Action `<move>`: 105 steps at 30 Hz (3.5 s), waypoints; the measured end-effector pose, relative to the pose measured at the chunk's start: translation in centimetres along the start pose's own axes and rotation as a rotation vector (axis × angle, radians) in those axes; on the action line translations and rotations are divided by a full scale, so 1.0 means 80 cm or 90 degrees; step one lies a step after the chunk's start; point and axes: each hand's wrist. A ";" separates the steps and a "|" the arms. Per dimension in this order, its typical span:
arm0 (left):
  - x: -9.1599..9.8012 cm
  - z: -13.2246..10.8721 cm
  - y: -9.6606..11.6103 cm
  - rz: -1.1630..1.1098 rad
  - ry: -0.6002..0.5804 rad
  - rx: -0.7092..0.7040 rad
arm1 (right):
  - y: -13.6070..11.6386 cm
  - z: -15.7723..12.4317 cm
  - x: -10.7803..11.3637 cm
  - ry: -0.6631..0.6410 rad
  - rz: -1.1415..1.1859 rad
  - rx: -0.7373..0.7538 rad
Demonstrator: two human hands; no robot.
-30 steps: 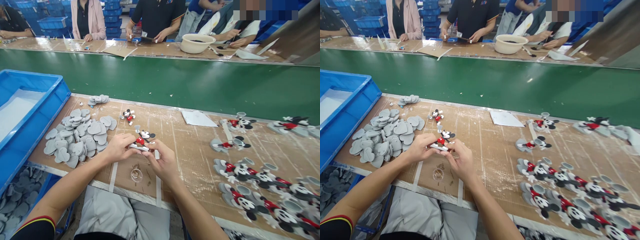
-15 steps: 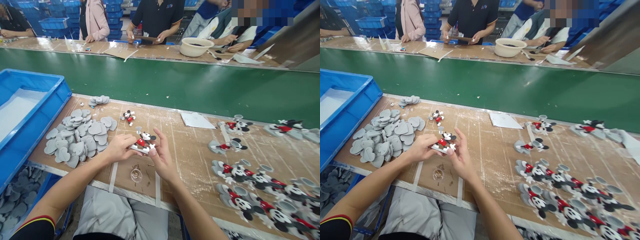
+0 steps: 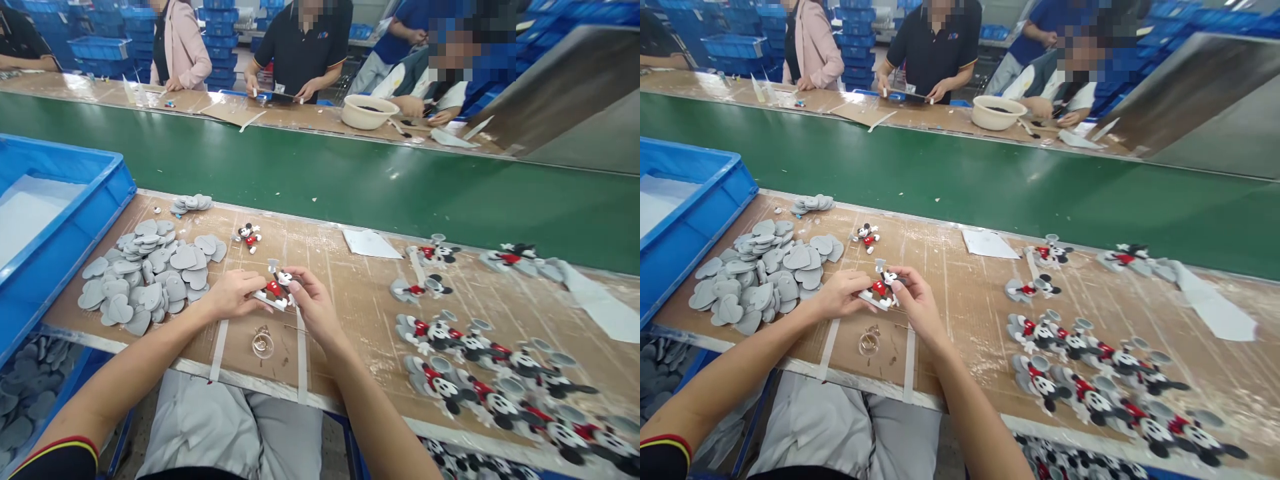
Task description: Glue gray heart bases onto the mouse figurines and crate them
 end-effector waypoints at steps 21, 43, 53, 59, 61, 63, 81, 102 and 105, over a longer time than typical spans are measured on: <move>0.010 -0.003 -0.023 0.032 0.028 0.156 | -0.137 -0.054 0.245 0.644 -0.397 0.079; 0.003 -0.006 -0.027 0.067 0.007 0.169 | -0.152 0.017 0.182 0.396 -0.910 -0.031; 0.022 -0.007 -0.034 0.186 0.100 0.271 | 0.002 0.134 -0.013 -0.038 -0.586 0.125; 0.029 -0.009 -0.039 0.200 0.115 0.306 | 0.023 0.163 -0.026 0.004 -0.563 0.156; 0.027 -0.009 -0.039 0.201 0.093 0.302 | 0.019 0.163 -0.023 0.000 -0.550 0.153; 0.024 -0.009 -0.038 0.201 0.080 0.287 | 0.015 0.154 -0.019 0.008 -0.533 0.135; -0.011 -0.001 -0.016 -0.098 0.071 0.240 | -0.018 -0.010 0.022 -0.102 -0.291 -0.002; -0.009 0.005 -0.012 -0.191 0.081 0.314 | -0.002 -0.029 0.001 -0.372 -0.318 0.006; -0.009 0.006 -0.012 -0.190 0.081 0.317 | -0.002 -0.028 0.000 -0.365 -0.313 0.007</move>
Point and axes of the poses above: each hand's wrist, its own z-axis towards the middle knuckle, its own x-axis out of the back of the hand, y = z × x, and after that the axes turned 7 degrees about -x, right-handed
